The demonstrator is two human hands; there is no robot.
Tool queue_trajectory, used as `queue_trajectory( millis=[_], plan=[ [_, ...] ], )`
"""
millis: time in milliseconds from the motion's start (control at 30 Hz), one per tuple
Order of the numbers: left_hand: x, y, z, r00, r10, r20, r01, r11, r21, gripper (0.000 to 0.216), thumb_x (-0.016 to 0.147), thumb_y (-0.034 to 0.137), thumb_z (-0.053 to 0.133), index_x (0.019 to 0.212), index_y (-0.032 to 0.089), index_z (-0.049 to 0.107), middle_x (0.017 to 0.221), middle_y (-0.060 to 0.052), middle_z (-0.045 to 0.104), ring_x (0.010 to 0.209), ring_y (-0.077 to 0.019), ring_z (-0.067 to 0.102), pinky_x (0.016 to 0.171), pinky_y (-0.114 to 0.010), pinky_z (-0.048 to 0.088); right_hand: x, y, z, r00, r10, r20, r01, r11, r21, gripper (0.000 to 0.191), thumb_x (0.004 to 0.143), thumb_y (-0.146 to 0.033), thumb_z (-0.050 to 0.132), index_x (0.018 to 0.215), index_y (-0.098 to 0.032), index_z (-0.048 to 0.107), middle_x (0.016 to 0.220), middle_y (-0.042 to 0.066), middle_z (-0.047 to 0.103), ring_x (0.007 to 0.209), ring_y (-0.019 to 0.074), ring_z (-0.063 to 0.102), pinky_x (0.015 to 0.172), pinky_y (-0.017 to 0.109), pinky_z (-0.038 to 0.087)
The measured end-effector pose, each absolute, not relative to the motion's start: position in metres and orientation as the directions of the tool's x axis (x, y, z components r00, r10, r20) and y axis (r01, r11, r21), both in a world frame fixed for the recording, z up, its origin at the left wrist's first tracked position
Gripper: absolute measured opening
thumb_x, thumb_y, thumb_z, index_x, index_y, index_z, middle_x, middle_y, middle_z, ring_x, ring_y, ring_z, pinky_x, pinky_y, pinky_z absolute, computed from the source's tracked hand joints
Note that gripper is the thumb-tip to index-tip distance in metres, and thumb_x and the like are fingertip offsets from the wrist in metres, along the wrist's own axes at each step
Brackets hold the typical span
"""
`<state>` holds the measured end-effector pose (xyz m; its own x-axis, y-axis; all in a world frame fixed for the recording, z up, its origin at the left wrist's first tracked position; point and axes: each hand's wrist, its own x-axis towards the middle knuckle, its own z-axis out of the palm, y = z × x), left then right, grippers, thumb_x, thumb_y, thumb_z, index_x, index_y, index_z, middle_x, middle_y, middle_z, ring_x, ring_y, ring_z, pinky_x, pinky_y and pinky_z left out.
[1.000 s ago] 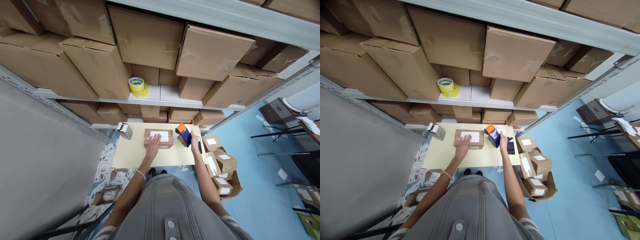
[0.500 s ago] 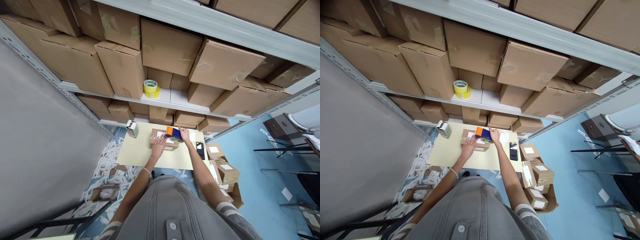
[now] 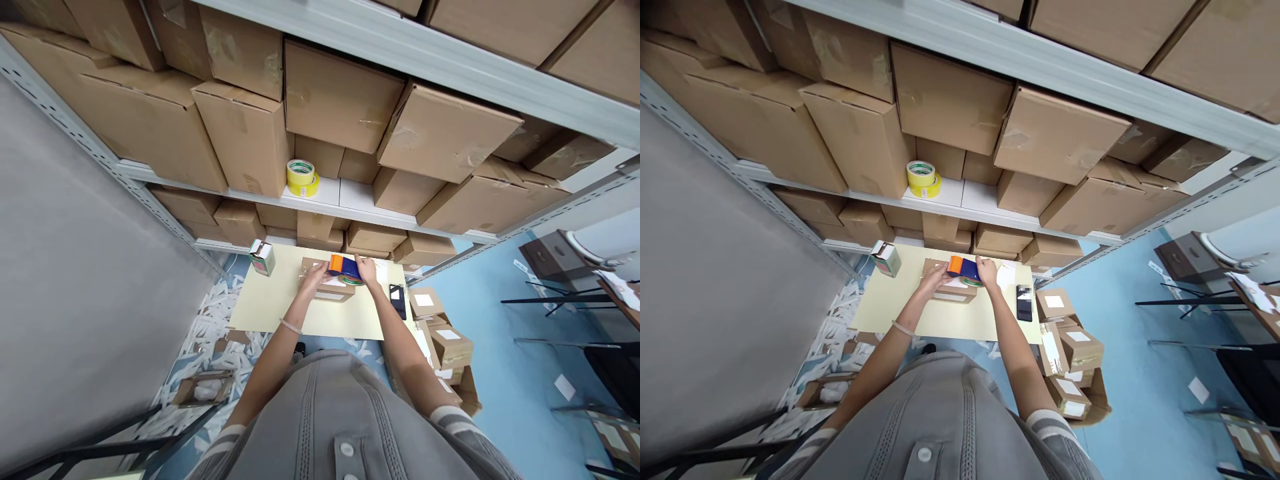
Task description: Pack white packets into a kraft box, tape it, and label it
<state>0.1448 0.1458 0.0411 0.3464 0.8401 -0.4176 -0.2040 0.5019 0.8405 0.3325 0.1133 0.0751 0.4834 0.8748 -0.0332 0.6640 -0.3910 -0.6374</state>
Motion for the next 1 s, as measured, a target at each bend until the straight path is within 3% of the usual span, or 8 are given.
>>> queue_trajectory(
  millis=[200,367,500,700,1000],
  plan=[
    [0.15,0.155,0.04,0.317,0.875,-0.365,-0.19,0.436,0.88,0.017,0.075,0.03,0.073,0.078,0.015,0.068,0.073,-0.005,0.071,0.063,-0.0137,0.064,0.068,-0.028,0.054,0.334,0.111,0.08,0.451,0.892,-0.04,0.697,-0.38,-0.608,0.057,0.096,-0.049,0.032,0.045,-0.024,0.031,0.045,-0.001,0.037,0.047,0.0137,0.038,0.051,0.026,0.028],
    [0.141,0.163,0.045,0.298,0.88,-0.369,-0.162,0.428,0.889,0.008,0.073,0.02,0.07,0.071,0.013,0.067,0.062,-0.003,0.066,0.054,-0.012,0.059,0.06,-0.026,0.05,0.329,0.116,0.092,0.423,0.901,-0.097,0.784,-0.418,-0.459,0.056,0.097,-0.046,0.035,0.048,-0.022,0.046,0.053,0.003,0.054,0.054,0.0163,0.051,0.055,0.026,0.031],
    [0.115,0.174,0.051,0.243,0.882,-0.404,-0.165,0.448,0.879,0.006,0.07,0.016,0.07,0.069,0.012,0.065,0.057,-0.001,0.061,0.051,-0.0097,0.055,0.058,-0.025,0.049,0.317,0.125,0.099,0.389,0.913,-0.121,0.845,-0.406,-0.348,0.055,0.098,-0.044,0.034,0.058,-0.019,0.062,0.067,0.008,0.067,0.069,0.0194,0.062,0.061,0.026,0.035],
    [0.06,0.187,0.045,0.124,0.875,-0.469,-0.193,0.485,0.853,0.01,0.068,0.014,0.072,0.07,0.012,0.062,0.057,0.0,0.059,0.053,-0.0084,0.054,0.064,-0.026,0.053,0.293,0.139,0.098,0.314,0.94,-0.131,0.899,-0.339,-0.279,0.061,0.1,-0.047,0.028,0.067,-0.018,0.07,0.074,0.01,0.071,0.077,0.0207,0.066,0.064,0.026,0.036],
    [0.063,0.174,0.007,0.089,0.864,-0.495,-0.206,0.502,0.84,0.035,0.069,0.036,0.078,0.06,0.016,0.052,0.053,0.004,0.048,0.052,-0.0064,0.048,0.065,-0.026,0.051,0.271,0.146,0.103,0.279,0.952,-0.13,0.931,-0.301,-0.206,0.061,0.101,-0.046,0.031,0.071,-0.016,0.074,0.076,0.013,0.072,0.081,0.023,0.068,0.067,0.027,0.039]
  ],
)
